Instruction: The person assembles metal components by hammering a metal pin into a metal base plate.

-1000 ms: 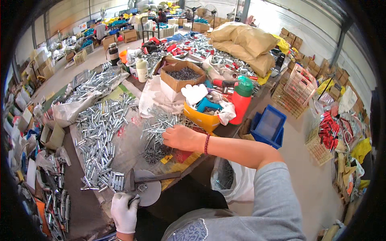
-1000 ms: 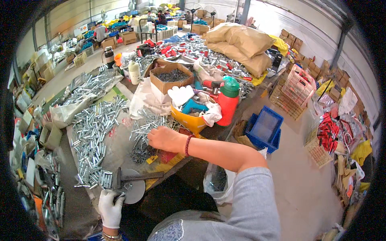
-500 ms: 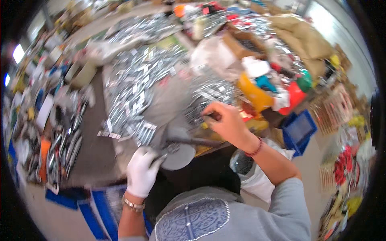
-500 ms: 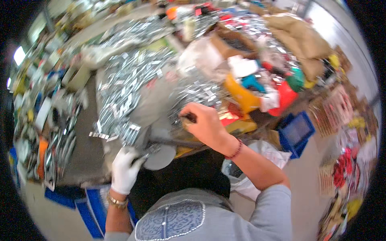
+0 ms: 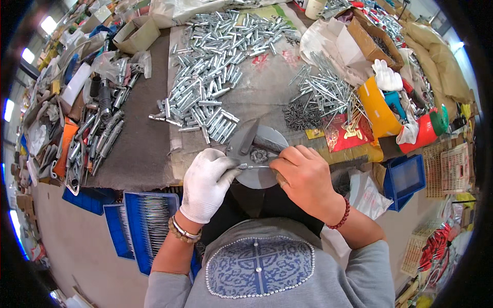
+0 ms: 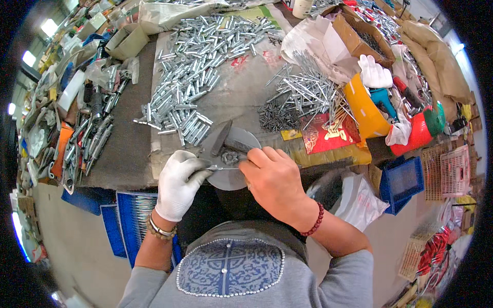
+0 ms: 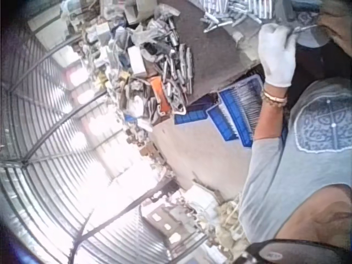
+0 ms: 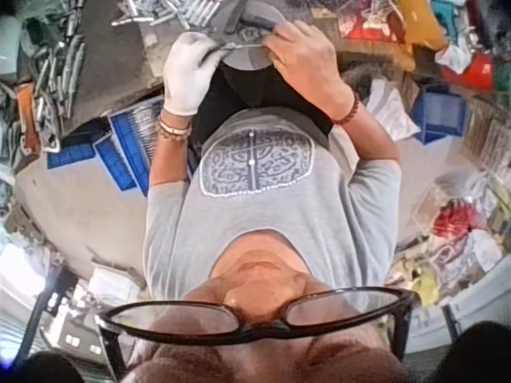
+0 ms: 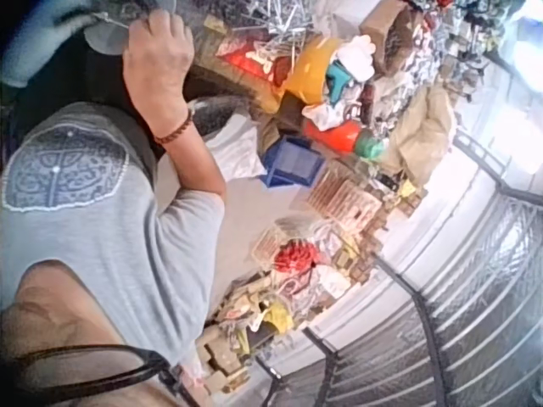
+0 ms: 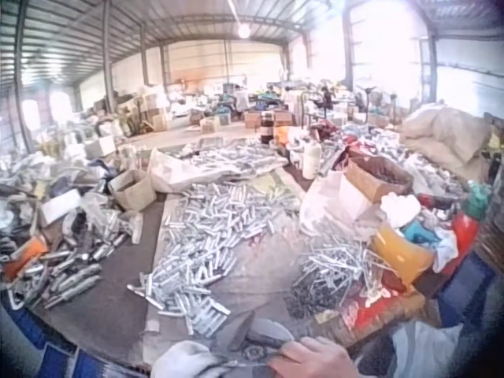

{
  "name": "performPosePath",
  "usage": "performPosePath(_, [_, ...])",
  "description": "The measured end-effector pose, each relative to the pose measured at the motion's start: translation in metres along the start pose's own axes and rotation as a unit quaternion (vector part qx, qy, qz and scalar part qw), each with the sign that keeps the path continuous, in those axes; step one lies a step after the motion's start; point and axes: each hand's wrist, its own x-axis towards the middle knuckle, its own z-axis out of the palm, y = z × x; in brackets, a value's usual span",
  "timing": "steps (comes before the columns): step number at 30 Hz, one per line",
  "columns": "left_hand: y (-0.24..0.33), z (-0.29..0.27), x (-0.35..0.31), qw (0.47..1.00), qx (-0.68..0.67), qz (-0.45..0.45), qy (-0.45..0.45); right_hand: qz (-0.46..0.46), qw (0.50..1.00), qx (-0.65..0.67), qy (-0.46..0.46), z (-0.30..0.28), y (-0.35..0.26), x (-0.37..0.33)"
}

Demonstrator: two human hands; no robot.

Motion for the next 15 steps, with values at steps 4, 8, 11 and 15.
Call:
performPosePath(4, [0.000,0.000,-0.001,1.000,-0.012,0.004,0.000,-0.016,1.000,-0.006,-0.006,0.003,0.007,-0.003])
performPosePath(8, [0.000,0.001,-0.002,1.000,-0.013,0.006,0.000,-0.030,0.999,0.013,0.011,0.005,0.009,-0.003])
performPosePath(11, [0.001,0.001,-0.002,1.000,-0.005,0.010,-0.001,-0.040,0.999,0.021,0.004,0.005,0.012,-0.002])
performPosePath(15, [0.001,0.001,-0.002,1.000,-0.009,0.010,0.003,-0.053,0.998,0.025,-0.006,0.004,0.015,0.001])
